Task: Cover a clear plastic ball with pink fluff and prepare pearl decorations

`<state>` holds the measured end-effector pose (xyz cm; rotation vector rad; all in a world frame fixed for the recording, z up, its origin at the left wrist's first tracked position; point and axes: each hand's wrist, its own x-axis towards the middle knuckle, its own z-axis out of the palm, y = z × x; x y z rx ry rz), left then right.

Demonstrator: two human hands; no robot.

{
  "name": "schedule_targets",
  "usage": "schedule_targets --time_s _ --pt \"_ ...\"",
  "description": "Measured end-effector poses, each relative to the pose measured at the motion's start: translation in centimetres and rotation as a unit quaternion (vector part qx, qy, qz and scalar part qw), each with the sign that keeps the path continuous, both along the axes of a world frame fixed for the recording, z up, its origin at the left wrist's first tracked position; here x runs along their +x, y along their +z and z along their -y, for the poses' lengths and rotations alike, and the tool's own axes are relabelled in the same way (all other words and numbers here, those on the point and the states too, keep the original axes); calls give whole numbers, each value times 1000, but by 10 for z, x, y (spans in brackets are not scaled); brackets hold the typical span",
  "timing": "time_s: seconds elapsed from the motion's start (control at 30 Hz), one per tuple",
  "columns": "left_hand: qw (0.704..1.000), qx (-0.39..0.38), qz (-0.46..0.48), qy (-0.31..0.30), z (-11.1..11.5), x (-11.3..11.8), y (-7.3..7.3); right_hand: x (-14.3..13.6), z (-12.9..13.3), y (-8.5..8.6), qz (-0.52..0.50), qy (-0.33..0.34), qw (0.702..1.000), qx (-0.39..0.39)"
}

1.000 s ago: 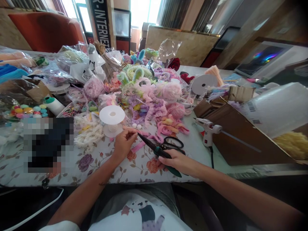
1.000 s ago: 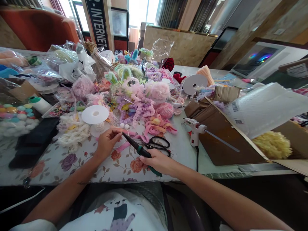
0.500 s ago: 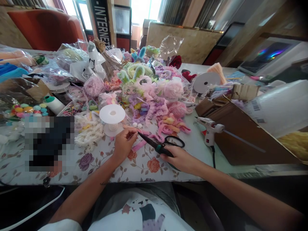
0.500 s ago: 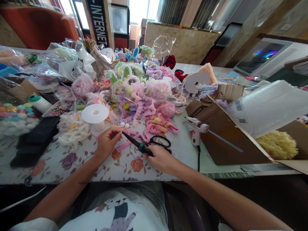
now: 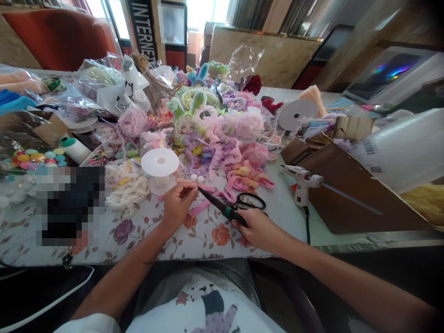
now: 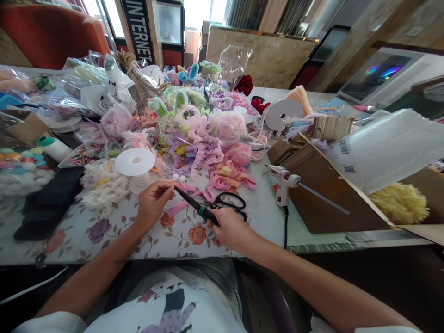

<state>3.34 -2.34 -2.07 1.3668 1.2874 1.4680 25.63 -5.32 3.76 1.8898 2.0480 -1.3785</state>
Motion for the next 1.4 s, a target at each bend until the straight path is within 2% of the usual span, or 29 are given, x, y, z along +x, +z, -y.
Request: schedule_targets --time_s 0.07,0.13,0.27,0.37,0.47,0.53,0.63,0.7,0.77,0.87,1.0,1.07,1.13,1.27,1.4 --pt "1000 23 11 0 2 0 3 3 1 -6 -33 -1 999 28" --pt "998 63 -10 16 4 0 4 4 2 -11 -55 26 996 69" --pt "985 151 -60 51 10 0 3 2 7 -11 -67 68 985 141" --pt "978 186 -73 60 12 0 3 -1 10 -12 -98 33 985 140" --pt "986 151 -48 56 9 -1 3 -4 6 -17 -163 -55 982 81" --pt "996 84 -17 18 5 -2 5 -7 1 -17 -220 -116 968 28" --pt "992 -49 12 -117 0 -3 7 -17 -7 -13 -305 -177 935 -37" --pt "964 -140 30 -225 -1 -2 9 -26 -11 -12 -360 -194 911 -57" --pt "930 -207 44 -301 0 -1 10 -36 -15 -14 -409 -193 891 -53" --pt "903 -254 55 -342 1 -2 11 -50 -21 -24 -466 -190 863 -30" --pt "905 -231 101 -343 -4 -3 9 -64 -34 -38 -530 -235 815 -16" --pt "917 -189 108 -335 -6 -1 8 -68 -39 -42 -537 -244 807 -4" --pt "930 -158 73 -324 -5 2 7 -71 -43 -44 -542 -234 807 -2" --pt "964 -100 -64 -236 5 11 5 -74 -42 -46 -567 -230 790 -44" --pt "966 -89 -108 -218 11 10 5 -67 -40 -45 -578 -220 782 -77"
